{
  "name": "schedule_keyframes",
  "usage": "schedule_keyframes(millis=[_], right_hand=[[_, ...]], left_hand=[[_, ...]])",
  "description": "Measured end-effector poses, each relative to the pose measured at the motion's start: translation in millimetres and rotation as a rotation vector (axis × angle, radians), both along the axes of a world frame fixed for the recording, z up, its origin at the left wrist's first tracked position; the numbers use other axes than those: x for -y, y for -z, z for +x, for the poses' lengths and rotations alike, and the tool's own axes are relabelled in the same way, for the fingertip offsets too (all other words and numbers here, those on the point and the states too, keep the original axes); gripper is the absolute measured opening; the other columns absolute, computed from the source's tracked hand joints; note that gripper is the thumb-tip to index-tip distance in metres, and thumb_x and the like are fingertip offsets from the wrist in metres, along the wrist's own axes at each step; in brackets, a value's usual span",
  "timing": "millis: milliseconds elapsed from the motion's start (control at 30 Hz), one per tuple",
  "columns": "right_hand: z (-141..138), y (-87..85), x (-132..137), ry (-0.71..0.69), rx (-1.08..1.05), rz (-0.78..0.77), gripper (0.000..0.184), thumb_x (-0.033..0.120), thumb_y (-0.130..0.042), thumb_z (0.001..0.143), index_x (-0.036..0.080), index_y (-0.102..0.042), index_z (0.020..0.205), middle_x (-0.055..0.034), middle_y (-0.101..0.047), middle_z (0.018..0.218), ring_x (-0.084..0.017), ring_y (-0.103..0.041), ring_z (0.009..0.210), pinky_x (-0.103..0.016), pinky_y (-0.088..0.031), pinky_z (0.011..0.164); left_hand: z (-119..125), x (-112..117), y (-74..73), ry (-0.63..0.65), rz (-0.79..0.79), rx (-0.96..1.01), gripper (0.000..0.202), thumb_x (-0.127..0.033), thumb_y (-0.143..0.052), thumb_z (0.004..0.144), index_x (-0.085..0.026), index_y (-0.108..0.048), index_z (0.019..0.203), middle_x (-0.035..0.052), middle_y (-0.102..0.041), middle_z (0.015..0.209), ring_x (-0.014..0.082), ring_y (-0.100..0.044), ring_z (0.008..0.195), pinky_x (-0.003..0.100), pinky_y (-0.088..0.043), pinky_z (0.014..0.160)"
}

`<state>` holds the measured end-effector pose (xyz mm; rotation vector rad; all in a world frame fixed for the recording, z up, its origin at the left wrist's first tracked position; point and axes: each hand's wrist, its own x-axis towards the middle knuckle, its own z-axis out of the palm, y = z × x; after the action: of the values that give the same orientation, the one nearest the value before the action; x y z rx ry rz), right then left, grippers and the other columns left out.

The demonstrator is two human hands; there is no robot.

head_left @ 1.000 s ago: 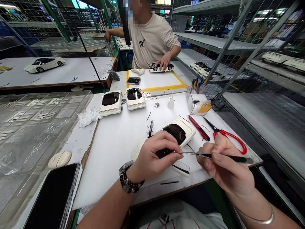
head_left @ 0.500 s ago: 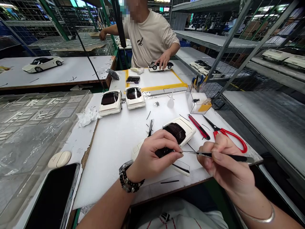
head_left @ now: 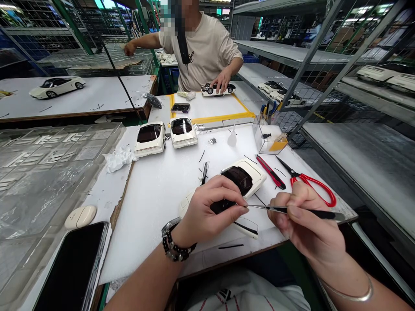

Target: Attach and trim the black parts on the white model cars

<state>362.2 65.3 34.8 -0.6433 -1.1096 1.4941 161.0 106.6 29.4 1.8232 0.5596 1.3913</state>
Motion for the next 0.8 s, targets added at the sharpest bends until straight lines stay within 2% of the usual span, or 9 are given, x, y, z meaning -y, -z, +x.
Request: schedule_keyframes(millis=[167,333,500,800], right_hand=[[3.8,2.3,-0.1,0.012,0.052,0.066,0.012,0.022,-0.057,0.089,0.021,-0.048,0.081,-0.0005,-0.058,0.067,-0.011,-0.054,0.059,-0.019,-0.041,0.049],[11.1,2.8,4.1,0.051,0.181,0.235,0.009,0.020,-0.058,0.089,0.024,-0.050,0.090,-0.0013,-0.060,0.074,-0.013,-0.056,0.065,-0.026,-0.045,0.057],[11.7,2.6,6.6,0.058,0.316,0.364,0.015,0.014,-0.059,0.087,0.025,-0.051,0.094,-0.0021,-0.061,0.078,-0.015,-0.058,0.068,-0.029,-0.046,0.059],[11.8,3.0,5.9,0.087,0.317,0.380,0.015,0.013,-0.059,0.086,0.025,-0.053,0.094,-0.0026,-0.062,0.078,-0.015,-0.060,0.068,-0.029,-0.049,0.060]], left_hand=[[0.2,-0.5,1.4,-0.006,-0.015,0.008,0.004,-0.013,-0.073,0.076,-0.016,-0.071,0.077,0.0061,-0.064,0.076,0.0157,-0.061,0.074,0.030,-0.053,0.068],[0.6,-1.1,2.5,0.002,-0.023,0.030,0.003,-0.013,-0.073,0.076,-0.015,-0.071,0.077,0.0059,-0.064,0.074,0.0155,-0.061,0.073,0.030,-0.052,0.068],[0.1,-1.3,2.7,0.000,-0.029,0.021,0.003,-0.014,-0.073,0.076,-0.016,-0.071,0.077,0.0060,-0.063,0.075,0.0157,-0.061,0.074,0.030,-0.053,0.068],[-0.2,-0.8,3.3,-0.006,-0.036,0.023,0.003,-0.014,-0.073,0.076,-0.015,-0.071,0.076,0.0060,-0.063,0.075,0.0158,-0.061,0.073,0.030,-0.052,0.068]])
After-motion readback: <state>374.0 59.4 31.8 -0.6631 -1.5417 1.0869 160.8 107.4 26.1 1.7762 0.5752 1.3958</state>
